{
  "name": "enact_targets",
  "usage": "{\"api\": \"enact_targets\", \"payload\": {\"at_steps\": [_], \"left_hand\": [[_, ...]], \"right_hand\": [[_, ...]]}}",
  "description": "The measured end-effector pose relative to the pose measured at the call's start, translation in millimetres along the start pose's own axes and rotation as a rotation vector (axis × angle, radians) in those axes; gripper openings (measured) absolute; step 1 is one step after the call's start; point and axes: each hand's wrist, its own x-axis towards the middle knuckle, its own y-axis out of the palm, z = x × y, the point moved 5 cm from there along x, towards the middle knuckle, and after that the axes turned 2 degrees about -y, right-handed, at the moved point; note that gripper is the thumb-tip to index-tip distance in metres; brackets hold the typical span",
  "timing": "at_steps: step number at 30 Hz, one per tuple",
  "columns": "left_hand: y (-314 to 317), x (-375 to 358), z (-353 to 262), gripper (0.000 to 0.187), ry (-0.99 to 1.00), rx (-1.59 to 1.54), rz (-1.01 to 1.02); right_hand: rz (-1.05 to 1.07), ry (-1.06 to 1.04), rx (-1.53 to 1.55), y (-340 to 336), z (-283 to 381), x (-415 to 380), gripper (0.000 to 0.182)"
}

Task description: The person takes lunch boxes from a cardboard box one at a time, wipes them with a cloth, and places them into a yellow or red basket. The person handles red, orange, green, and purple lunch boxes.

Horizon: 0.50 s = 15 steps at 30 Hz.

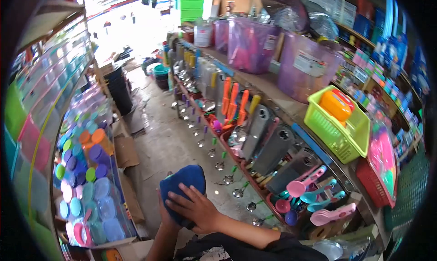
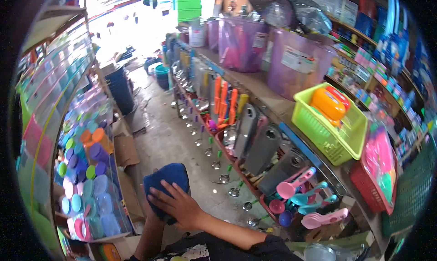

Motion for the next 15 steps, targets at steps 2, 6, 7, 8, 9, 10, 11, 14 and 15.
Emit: {"api": "enact_targets", "payload": {"at_steps": [2, 6, 7, 8, 9, 10, 11, 14, 15], "left_hand": [[8.4, 20.4, 8.0, 0.083, 0.008, -0.157, -0.055], [24.6, 37.2, 28.9, 0.071, -0.135, -0.213, -0.01], [39.9, 40.0, 27.8, 0.067, -0.114, -0.163, -0.03], [47.8, 44.0, 30.2, 0.067, -0.113, -0.164, -0.031], [55.5, 45.7, 37.2, 0.067, -0.206, -0.221, 0.015], [58.2, 44.0, 43.0, 0.066, -0.294, -0.279, 0.055], [49.8, 44.3, 53.3, 0.068, -0.337, -0.338, 0.083], [47.8, 40.4, 65.4, 0.069, -0.269, -0.388, 0.143], [63.0, 36.1, 65.1, 0.073, -0.353, -0.762, 0.355]], "right_hand": [[-0.045, 0.016, -0.034, -6.4, -2.0, -24.1, 0.109], [-0.113, 0.08, -0.029, -10.9, -5.1, -70.0, 0.109], [-0.12, 0.096, -0.015, -17.0, -6.0, -74.5, 0.107], [-0.119, 0.095, -0.015, -23.8, -6.8, -78.2, 0.107], [-0.094, 0.108, -0.042, -30.7, -9.0, -80.8, 0.104], [-0.067, 0.115, -0.063, -37.6, -10.6, -80.1, 0.1], [-0.056, 0.099, -0.046, -42.5, -12.5, -79.5, 0.1], [0.009, 0.092, -0.206, -57.2, -21.5, -75.9, 0.078], [-0.034, 0.088, -0.186, -66.5, -22.4, -74.2, 0.074]]}}
